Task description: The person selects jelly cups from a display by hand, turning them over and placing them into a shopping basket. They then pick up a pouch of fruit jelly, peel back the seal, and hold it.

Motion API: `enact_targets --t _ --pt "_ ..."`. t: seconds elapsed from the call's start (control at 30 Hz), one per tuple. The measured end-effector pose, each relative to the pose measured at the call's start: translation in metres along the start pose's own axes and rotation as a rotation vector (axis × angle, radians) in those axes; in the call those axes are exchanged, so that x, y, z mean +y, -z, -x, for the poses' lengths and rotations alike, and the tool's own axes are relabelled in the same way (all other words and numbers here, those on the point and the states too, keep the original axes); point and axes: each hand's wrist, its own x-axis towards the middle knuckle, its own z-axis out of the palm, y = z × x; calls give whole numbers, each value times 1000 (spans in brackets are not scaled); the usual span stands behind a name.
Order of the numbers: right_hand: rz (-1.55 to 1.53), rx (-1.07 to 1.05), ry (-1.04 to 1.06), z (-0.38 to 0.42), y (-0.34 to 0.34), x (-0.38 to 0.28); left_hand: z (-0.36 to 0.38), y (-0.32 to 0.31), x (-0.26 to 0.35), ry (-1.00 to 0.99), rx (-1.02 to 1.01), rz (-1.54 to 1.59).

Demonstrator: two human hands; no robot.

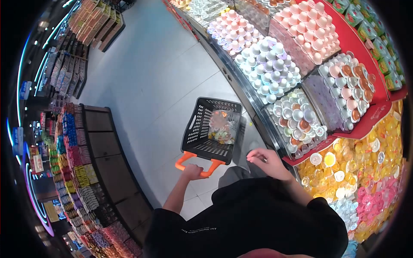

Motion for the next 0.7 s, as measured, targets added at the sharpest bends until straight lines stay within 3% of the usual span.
enact_targets --t 0.17,0.37,0.57,0.7 --pt "-293 34 -33 -40 4 -8 -15 20 15 80 97 100" --pt "-158 4 -51 -98 -3 -47 -51 40 5 132 284 193" --pt "-78 -63 -9 -142 -4 -71 -106 98 -15 254 458 200" --pt "-31 -16 -59 -179 -9 -76 -139 166 -66 211 597 263"
